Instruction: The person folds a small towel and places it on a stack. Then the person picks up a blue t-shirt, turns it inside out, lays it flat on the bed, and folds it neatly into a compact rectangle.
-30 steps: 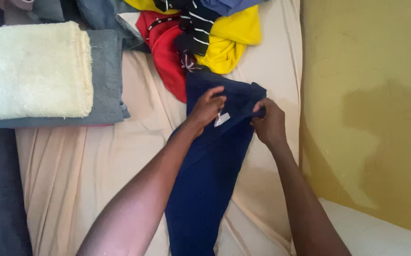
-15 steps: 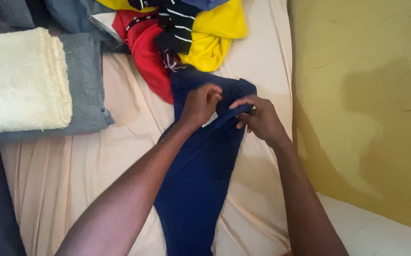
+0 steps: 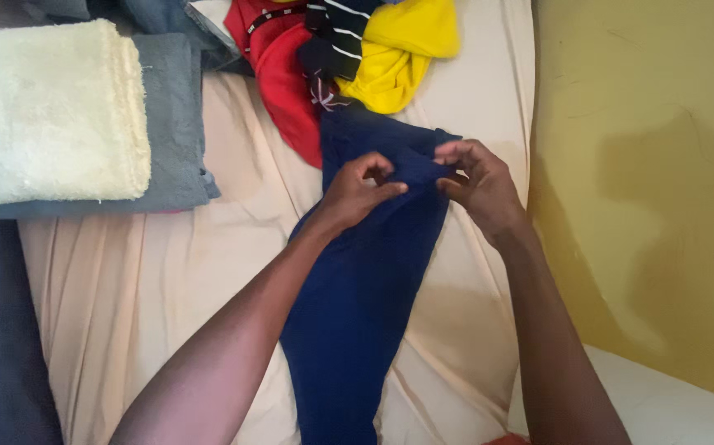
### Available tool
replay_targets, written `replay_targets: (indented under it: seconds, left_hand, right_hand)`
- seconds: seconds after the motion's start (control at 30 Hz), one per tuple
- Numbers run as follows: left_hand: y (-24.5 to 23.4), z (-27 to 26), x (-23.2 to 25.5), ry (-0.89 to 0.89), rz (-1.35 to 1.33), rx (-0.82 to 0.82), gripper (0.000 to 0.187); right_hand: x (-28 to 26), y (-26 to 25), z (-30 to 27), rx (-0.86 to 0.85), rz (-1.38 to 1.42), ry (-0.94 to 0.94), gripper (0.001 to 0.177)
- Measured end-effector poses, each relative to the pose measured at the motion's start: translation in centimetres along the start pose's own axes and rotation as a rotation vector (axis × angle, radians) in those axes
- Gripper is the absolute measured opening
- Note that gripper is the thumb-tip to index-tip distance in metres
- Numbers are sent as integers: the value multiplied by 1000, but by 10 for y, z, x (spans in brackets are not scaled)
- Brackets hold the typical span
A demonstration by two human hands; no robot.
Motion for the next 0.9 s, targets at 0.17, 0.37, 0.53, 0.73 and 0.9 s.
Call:
replay_targets:
  seconds: [0.17,0.37,0.53,0.73,0.9]
  left_hand:
    - [-39,5,-26,-104,-13,277,29]
    - [-84,6,-49,-248,3,528,50]
    - [-93,19,-61,-376,-69,438,33]
    - [-102,12,-29,-26,-18,550,17]
    - [-114,-5,-27,11,205,672,13]
  right_hand:
    - [6,22,21,92,-433,-99,56]
    - [13,59,50,145,-497,-360,63]
    - [19,77,65,158,-523,-347,67]
    - [18,81,79,172,-559,-319,66]
    - [13,95,76,162,-514,-419,61]
Point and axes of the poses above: each hand's wrist, its own z-axis towards the middle knuckle, its own y-axis out of the palm, x = y × z, the point moved 8 cm from there along z, towards the middle knuckle, and after that the axes turned 4 degrees about -y, right-handed, at the moved point
